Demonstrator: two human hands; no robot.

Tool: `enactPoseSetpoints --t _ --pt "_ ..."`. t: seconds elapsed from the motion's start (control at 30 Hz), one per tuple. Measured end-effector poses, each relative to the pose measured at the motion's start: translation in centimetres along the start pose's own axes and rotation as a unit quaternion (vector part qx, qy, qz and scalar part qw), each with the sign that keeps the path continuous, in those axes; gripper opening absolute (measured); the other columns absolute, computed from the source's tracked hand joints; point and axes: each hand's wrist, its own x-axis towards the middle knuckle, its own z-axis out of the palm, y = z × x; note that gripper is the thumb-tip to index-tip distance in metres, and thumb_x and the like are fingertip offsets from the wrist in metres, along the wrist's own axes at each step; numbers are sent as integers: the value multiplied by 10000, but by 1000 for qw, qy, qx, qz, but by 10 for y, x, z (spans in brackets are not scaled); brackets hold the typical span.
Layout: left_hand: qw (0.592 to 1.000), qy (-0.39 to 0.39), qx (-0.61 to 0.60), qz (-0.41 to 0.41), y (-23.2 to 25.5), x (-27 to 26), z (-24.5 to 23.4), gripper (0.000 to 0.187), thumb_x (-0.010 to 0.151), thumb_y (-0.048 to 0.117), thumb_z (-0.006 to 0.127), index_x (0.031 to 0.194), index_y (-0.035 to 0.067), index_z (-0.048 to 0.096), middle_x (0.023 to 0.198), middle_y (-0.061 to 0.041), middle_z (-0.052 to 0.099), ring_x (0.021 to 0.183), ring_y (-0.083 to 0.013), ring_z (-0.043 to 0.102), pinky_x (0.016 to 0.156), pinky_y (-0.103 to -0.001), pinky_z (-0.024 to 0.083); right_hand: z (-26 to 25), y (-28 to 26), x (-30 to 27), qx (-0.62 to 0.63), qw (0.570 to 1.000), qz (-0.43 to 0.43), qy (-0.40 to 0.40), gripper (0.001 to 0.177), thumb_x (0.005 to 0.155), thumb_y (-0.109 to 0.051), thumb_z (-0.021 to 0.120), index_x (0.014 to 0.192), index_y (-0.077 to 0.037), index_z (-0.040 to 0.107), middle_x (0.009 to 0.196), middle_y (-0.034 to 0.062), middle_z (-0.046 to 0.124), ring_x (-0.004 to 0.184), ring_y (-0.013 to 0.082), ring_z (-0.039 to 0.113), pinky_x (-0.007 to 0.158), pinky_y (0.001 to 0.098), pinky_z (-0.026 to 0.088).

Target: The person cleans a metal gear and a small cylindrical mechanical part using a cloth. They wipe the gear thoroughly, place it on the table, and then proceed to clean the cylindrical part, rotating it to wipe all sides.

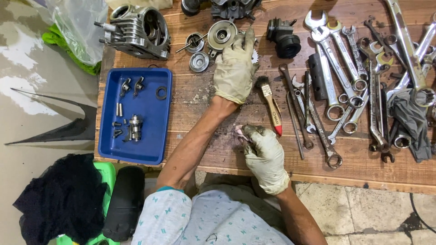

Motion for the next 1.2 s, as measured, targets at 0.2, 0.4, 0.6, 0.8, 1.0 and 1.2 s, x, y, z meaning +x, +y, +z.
enactPoseSetpoints --t 0.2,0.4,0.6,0.8,1.0,1.2 --pt "997 -8 75 11 -15 -18 4 726 947 515 699 1499 152 397 1319 -66 642 913 -223 700 591 -327 643 -2 12 -4 4 995 -97 -30 350 962 28 622 1275 -104 707 1222 108 698 1093 278 692 980 360 555" --pt "985 -102 -137 -37 -43 -98 -60 616 981 367 643 1522 158 435 1239 -105 707 931 -269 651 663 -433 602 -5 3 -3 137 990 -40 -23 185 1025 20 574 1200 -22 611 914 59 715 896 190 741 931 344 598" --pt "937 4 -347 -51 -111 -184 -123 462 945 54 673 1398 114 609 1293 -103 726 983 -168 718 878 -296 569 -5 1 1 -19 980 -159 119 156 1098 14 540 1048 143 613 1096 315 644 998 461 647 929 533 537" --pt "925 193 -170 -280 -197 -225 -152 718 957 54 651 1587 139 316 1517 -252 562 1365 -384 580 1182 -418 390 6 -29 8 -80 968 -216 -101 227 1004 149 662 1159 -16 686 1049 175 697 859 343 662 762 444 522" --pt "914 152 -118 -357 -266 -249 -113 450 940 94 675 1383 62 607 1161 -188 690 1058 -330 657 918 -430 494 4 -35 1 -293 913 -232 -161 491 799 -156 701 1286 -103 732 1275 176 668 1026 427 620 887 509 535" --pt "937 25 -129 -323 -259 -234 -86 420 923 239 672 1295 45 656 1141 -182 698 1003 -331 632 902 -458 475 8 -1 -21 -224 945 -219 -94 231 1000 35 747 1205 -63 786 1344 213 732 1073 448 657 961 465 534"
